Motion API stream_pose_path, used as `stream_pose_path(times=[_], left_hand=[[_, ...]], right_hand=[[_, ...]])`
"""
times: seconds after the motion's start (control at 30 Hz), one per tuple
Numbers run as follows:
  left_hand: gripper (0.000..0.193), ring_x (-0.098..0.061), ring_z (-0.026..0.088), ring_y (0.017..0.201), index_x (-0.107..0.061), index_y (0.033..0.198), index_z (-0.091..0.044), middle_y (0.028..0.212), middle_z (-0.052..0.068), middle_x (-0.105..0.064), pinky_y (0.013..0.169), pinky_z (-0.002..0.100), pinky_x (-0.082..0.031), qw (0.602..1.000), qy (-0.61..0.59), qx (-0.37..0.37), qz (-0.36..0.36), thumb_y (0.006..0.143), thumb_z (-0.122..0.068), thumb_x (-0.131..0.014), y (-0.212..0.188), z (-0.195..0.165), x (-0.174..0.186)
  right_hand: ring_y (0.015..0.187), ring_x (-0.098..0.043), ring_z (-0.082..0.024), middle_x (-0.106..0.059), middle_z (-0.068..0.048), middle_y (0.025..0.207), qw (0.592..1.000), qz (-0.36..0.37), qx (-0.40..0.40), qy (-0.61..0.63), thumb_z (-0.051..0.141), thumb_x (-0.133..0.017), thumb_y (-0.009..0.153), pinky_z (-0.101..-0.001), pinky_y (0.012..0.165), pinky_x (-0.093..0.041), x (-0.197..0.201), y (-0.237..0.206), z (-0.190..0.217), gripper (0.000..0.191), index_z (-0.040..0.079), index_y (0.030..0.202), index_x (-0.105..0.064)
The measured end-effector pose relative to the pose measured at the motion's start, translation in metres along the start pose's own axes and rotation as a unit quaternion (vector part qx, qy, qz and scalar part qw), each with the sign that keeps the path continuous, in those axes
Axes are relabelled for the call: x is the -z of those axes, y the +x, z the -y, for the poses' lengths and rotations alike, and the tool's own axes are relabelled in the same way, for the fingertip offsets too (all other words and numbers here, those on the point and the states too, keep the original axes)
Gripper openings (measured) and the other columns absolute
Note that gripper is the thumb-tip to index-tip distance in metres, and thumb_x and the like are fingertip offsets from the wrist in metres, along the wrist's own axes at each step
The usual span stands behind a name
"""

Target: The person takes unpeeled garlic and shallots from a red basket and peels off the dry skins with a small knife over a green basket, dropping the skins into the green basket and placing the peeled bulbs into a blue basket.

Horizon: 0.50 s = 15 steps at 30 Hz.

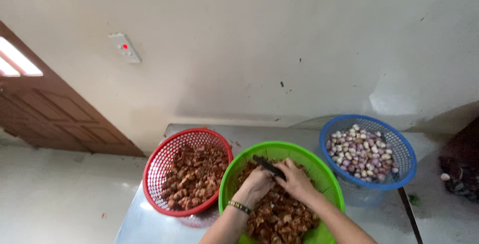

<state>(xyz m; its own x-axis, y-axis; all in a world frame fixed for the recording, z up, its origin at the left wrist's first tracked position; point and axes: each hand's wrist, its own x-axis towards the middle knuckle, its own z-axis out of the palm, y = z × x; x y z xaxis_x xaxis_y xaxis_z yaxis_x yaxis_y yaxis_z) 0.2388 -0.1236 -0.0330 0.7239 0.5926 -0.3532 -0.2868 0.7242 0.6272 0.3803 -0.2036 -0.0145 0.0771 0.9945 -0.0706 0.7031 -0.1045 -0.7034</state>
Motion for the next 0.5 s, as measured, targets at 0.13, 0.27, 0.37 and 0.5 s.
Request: stream_pose_path(times=[0.13,0.27,0.37,0.5], left_hand=[[0.023,-0.062,0.025,0.101,-0.059,0.121,0.000,0.112,0.010,-0.066,0.088,0.041,-0.053,0.996,0.063,0.038,0.047,0.099,-0.005,-0.053,0.000,-0.001,-0.002],[0.018,-0.059,0.024,0.095,-0.054,0.116,-0.009,0.108,0.008,-0.064,0.081,0.042,-0.053,0.992,0.069,0.094,0.039,0.104,-0.022,-0.049,-0.003,0.001,-0.007],[0.027,-0.052,0.022,0.098,-0.058,0.132,-0.002,0.115,0.008,-0.061,0.084,0.037,-0.045,0.986,0.095,0.022,0.133,0.114,-0.021,-0.056,-0.009,0.004,-0.012],[0.037,-0.053,0.018,0.114,-0.044,0.139,-0.016,0.129,0.001,-0.057,0.099,0.041,-0.047,0.972,0.209,0.033,0.100,0.106,-0.021,-0.059,-0.018,-0.001,-0.015]], right_hand=[[0.095,-0.066,-0.022,-0.055,-0.004,0.111,0.999,-0.006,0.053,-0.008,0.021,-0.072,0.091,-0.0402,0.080,-0.055,0.000,0.001,-0.020,0.035,0.015,0.124,-0.063],[0.092,-0.066,-0.022,-0.056,-0.006,0.100,0.999,0.025,0.047,-0.009,0.023,-0.071,0.092,-0.0376,0.079,-0.056,0.005,-0.005,-0.033,0.029,0.015,0.119,-0.070],[0.098,-0.066,-0.023,-0.059,-0.007,0.104,0.995,-0.017,0.088,0.042,0.020,-0.069,0.092,-0.0381,0.082,-0.055,0.008,-0.010,-0.042,0.029,0.009,0.119,-0.065],[0.106,-0.065,-0.024,-0.065,-0.008,0.112,0.992,-0.106,0.062,0.033,0.025,-0.070,0.092,-0.0383,0.090,-0.054,0.021,-0.013,-0.054,0.030,0.009,0.116,-0.065]])
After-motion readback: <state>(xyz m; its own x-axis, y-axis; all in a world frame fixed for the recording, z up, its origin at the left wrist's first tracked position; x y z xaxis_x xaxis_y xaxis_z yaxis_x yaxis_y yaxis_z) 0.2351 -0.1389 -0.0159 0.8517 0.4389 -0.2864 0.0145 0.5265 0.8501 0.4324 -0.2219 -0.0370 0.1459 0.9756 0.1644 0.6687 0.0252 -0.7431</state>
